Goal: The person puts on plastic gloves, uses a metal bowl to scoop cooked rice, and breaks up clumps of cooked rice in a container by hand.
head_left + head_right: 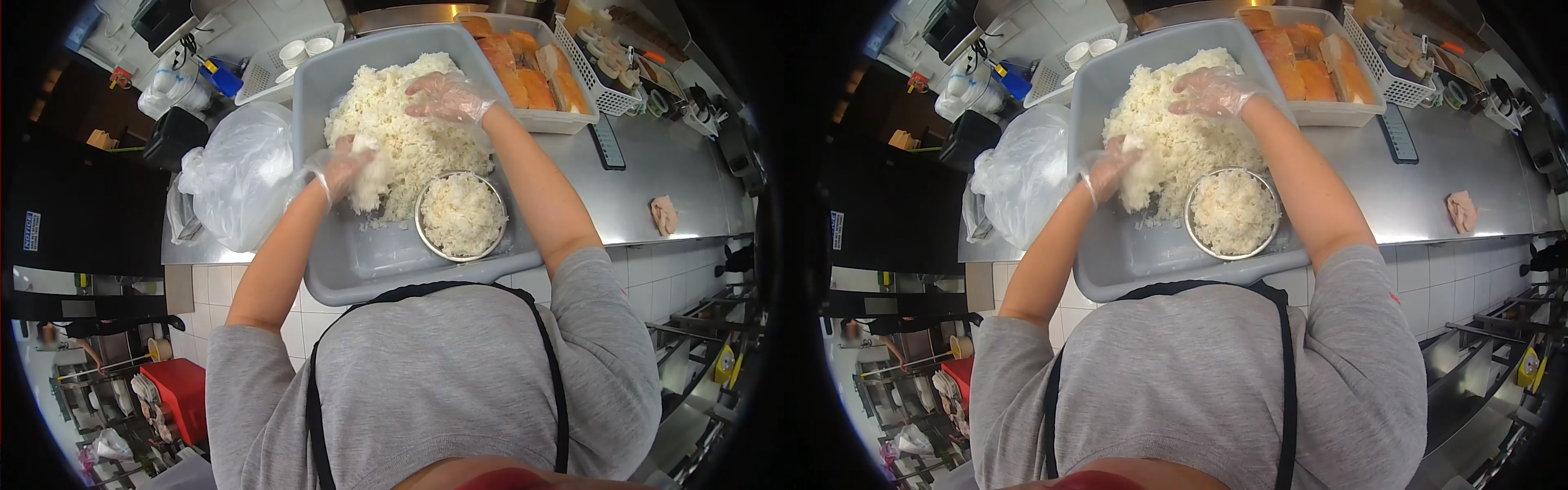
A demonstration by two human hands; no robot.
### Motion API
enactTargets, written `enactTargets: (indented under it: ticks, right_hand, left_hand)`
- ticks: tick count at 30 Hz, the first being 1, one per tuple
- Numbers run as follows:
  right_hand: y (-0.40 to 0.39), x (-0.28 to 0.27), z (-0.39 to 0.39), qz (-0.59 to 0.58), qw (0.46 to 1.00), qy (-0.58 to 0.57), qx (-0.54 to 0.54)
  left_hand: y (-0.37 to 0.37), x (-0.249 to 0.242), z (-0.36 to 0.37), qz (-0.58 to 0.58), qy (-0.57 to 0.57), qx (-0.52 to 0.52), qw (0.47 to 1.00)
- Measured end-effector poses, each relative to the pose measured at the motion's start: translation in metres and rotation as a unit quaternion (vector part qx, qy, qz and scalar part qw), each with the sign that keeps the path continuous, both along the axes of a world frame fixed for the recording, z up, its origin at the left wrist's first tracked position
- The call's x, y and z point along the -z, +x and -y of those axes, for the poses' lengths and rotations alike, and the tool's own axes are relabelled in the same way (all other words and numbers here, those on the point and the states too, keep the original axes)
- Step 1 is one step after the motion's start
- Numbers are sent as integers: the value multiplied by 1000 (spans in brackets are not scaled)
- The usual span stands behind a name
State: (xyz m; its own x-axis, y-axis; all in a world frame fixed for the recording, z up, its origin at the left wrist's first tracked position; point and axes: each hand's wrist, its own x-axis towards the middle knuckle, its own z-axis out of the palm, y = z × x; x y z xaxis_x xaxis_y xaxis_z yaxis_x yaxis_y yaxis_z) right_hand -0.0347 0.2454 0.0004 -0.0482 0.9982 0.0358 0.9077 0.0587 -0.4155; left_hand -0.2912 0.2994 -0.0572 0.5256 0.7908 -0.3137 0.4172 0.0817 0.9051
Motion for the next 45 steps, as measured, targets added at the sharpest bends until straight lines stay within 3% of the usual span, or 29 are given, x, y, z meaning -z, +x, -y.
enactTargets:
  ticks: [1, 3, 6, 7, 9, 10, 12, 14, 15, 16, 17, 18, 20, 22, 23, 24, 26, 27, 28, 30, 31, 32, 34, 36, 37, 39, 43, 45]
  right_hand:
    - [2, 3, -3, 18, 1000, -11, -1]
    - [3, 5, -3, 33, 999, -21, -1]
    - [-2, -2, 0, 11, 999, -38, -4]
    - [-2, -2, 0, 12, 999, -34, -6]
    - [0, -5, 4, 11, 999, -30, 0]
    - [-1, -8, 4, 13, 1000, -23, -10]
    - [-4, -14, 6, 15, 1000, -15, -19]
    - [-9, -21, 9, -11, 999, -20, -44]
    - [-13, -17, 8, -13, 999, -21, -45]
    - [-18, -11, 8, -139, 987, 8, -73]
    - [-21, -6, 6, -263, 959, 38, -100]
    - [-26, -9, 7, -262, 959, 38, -102]
    - [-39, -15, 9, -441, 888, 66, -112]
    - [-51, -12, 9, -367, 919, 121, -72]
    - [-52, -9, 9, -293, 940, 175, -30]
    - [-50, -5, 9, -293, 940, 174, -28]
    - [-40, -2, 6, -351, 918, 183, 1]
    - [-34, -3, 4, -351, 918, 184, 5]
    - [-26, -6, 1, -326, 931, 163, 32]
    - [-14, -12, -2, -303, 941, 140, 57]
    - [-6, -17, 1, -223, 965, 95, 100]
    - [6, -20, 3, -140, 978, 51, 143]
    - [37, 20, -12, -85, 985, 66, 136]
    - [51, 41, -19, -30, 993, -8, 117]
    - [38, 29, -11, -32, 992, -9, 118]
    - [12, 8, 3, 39, 985, -34, 167]
    - [7, 6, 7, 30, 987, -16, 160]
    - [7, 0, 9, 20, 986, -46, 158]
  left_hand:
    - [0, 4, 8, 184, -243, -56, 951]
    - [-6, 37, -9, 59, -88, 72, 992]
    - [-5, 36, -13, -174, 109, 195, 959]
    - [-3, 17, -10, -174, 111, 195, 959]
    - [1, -21, 0, -33, -68, 46, 996]
    - [1, -24, 0, -34, -68, 51, 996]
    - [-5, -31, -6, 64, -75, -33, 995]
    - [-6, -61, -13, 71, -77, -23, 994]
    - [-2, -78, -17, 184, -133, 13, 974]
    - [0, -93, -20, 294, -187, 45, 936]
    - [6, -105, -19, 295, -187, 43, 936]
    - [17, -116, -15, 285, -154, -11, 946]
    - [40, -117, -8, 276, -120, -64, 951]
    - [64, -103, -9, 288, -46, -83, 953]
    - [66, -78, -28, 282, 55, -15, 958]
    - [68, -53, -47, 283, 156, 41, 946]
    - [84, -88, -8, 133, 88, -41, 986]
    - [83, -93, -18, 150, 70, 54, 985]
    - [83, -91, -19, 150, 68, 58, 985]
    - [77, -92, -17, 68, 161, 47, 983]
    - [66, -94, -23, -58, 244, 77, 965]
    - [61, -91, -21, -59, 244, 77, 965]
    - [48, -98, 6, -341, 320, 254, 847]
    - [48, -85, 24, -452, 216, 432, 750]
    - [43, -69, 28, -452, 215, 434, 749]
    - [34, -42, 35, -407, 394, 434, 701]
    - [42, -36, 35, -453, 372, 468, 661]
    - [28, -29, 31, -359, 431, 478, 676]
